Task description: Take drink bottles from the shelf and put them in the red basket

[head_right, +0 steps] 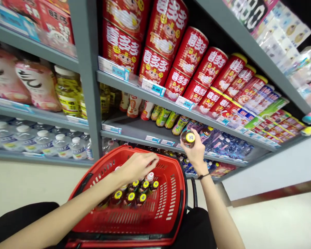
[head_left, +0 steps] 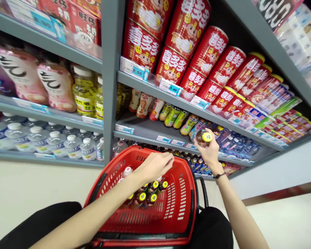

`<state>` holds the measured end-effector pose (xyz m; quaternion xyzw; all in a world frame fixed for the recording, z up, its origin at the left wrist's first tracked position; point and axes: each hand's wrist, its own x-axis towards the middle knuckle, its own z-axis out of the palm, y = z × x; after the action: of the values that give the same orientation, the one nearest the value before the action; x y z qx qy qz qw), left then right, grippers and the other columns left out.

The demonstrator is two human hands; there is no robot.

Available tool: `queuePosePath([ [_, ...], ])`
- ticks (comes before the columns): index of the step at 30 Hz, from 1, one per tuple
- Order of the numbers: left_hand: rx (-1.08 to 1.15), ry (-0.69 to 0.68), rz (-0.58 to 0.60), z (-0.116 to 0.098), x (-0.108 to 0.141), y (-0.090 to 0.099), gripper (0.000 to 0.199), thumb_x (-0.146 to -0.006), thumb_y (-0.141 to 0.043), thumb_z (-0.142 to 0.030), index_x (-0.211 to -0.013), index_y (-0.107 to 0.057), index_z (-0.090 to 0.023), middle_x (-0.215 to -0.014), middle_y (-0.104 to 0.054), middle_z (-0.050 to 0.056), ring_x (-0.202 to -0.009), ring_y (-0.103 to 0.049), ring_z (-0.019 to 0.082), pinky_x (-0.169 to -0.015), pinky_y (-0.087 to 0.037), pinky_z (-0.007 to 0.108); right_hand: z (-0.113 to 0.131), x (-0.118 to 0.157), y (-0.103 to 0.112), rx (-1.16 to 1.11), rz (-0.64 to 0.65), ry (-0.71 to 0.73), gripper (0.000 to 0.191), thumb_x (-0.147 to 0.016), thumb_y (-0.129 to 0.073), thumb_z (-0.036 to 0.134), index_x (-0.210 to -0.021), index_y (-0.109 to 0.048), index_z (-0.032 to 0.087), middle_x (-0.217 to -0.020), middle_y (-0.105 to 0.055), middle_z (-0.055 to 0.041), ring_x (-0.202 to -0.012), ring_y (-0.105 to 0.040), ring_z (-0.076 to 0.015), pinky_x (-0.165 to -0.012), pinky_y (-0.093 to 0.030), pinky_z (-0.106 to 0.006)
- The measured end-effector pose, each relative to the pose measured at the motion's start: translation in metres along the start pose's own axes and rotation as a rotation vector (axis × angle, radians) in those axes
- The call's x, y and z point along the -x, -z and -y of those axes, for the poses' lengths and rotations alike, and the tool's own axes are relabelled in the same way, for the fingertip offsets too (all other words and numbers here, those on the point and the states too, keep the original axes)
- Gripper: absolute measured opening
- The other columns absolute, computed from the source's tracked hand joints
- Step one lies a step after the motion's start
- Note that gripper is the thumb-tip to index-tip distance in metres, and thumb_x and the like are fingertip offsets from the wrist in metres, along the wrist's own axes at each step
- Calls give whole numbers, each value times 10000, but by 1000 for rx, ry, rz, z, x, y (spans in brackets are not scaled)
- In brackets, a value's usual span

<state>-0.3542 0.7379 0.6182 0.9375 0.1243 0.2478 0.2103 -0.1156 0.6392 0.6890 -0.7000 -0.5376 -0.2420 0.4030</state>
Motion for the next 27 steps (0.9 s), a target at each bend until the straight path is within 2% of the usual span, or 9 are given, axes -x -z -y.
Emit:
queuePosePath([
  [2, 166, -47, -258, -3, 0, 7, 218, -1030, -447, -242, -1043, -649, -159, -947, -722, 58, -721, -669, 141, -703, -501, 260, 22, 19, 9, -51, -8, 46, 743, -767, -823, 395, -1421, -548, 176, -1291, -692, -140, -1106, -715, -274, -1004, -566, -403],
  [5, 361, -44, -414, -10, 3, 10, 229, -998, -551, -307, -1162, -612, -160, -943, -681, 36, -594, -577, 85, -603, -484, 221, 51, 54, 13, -261, 111, -139, 1078, -706, -879, 361, -1598, -303, 177, -1216, -724, -129, -1021, -746, -278, -910, -618, -396],
  [8, 419, -17, -347, -17, 6, 4, 518, -868, -735, -401, -1304, -571, -175, -1103, -695, 69, -690, -646, 118, -680, -550, 261, 67, 90, 6, -496, 345, -319, 1201, -701, -872, 281, -1644, -131, 220, -1185, -744, -105, -1005, -761, -284, -870, -636, -402],
  [11, 388, 4, -217, -19, 8, -8, 644, -718, -851, -450, -1259, -623, -185, -1183, -718, 87, -950, -716, 234, -865, -575, 367, 69, 115, -4, -546, 468, -395, 1252, -660, -889, 241, -1642, -113, 231, -1172, -753, -95, -1026, -757, -302, -865, -637, -414],
  [16, 477, 49, -214, -15, 4, -11, 542, -659, -869, -343, -1144, -697, -173, -1045, -750, 59, -886, -703, 217, -824, -567, 345, 54, 134, -21, -622, 438, -358, 1076, -690, -858, 228, -1594, -274, 261, -1269, -714, -90, -1106, -720, -289, -940, -605, -400],
  [19, 720, 177, -245, -15, 0, -4, 473, -672, -854, -299, -1098, -709, -154, -930, -747, 35, -787, -676, 178, -717, -554, 286, 43, 146, -27, -692, 572, -390, 818, -742, -841, 286, -1474, -476, 254, -1355, -666, -103, -1218, -653, -306, -1082, -508, -455],
  [23, 1114, 262, -302, -15, -3, 0, 517, -663, -881, -292, -1113, -695, -119, -946, -763, 55, -805, -687, 170, -756, -557, 269, 41, 163, -29, -1226, 900, -702, 705, -780, -818, 517, -1386, -567, 257, -1330, -672, -108, -1201, -645, -309, -1066, -488, -501],
  [25, 1214, 253, -324, -13, -2, 1, 544, -649, -901, -325, -1107, -694, -116, -991, -771, 77, -833, -693, 173, -777, -551, 265, 48, 167, -31, -1542, 891, -913, 679, -793, -755, 629, -1341, -594, 263, -1320, -672, -114, -1179, -653, -314, -980, -534, -496],
  [27, 1280, 272, -352, -11, -2, 1, 588, -662, -896, -414, -1127, -689, -121, -1049, -772, 99, -867, -702, 184, -791, -551, 272, 59, 166, -34, -1684, 862, -1075, 601, -845, -650, 680, -1261, -633, 247, -1234, -702, -126, -1072, -689, -313, -795, -585, -439],
])
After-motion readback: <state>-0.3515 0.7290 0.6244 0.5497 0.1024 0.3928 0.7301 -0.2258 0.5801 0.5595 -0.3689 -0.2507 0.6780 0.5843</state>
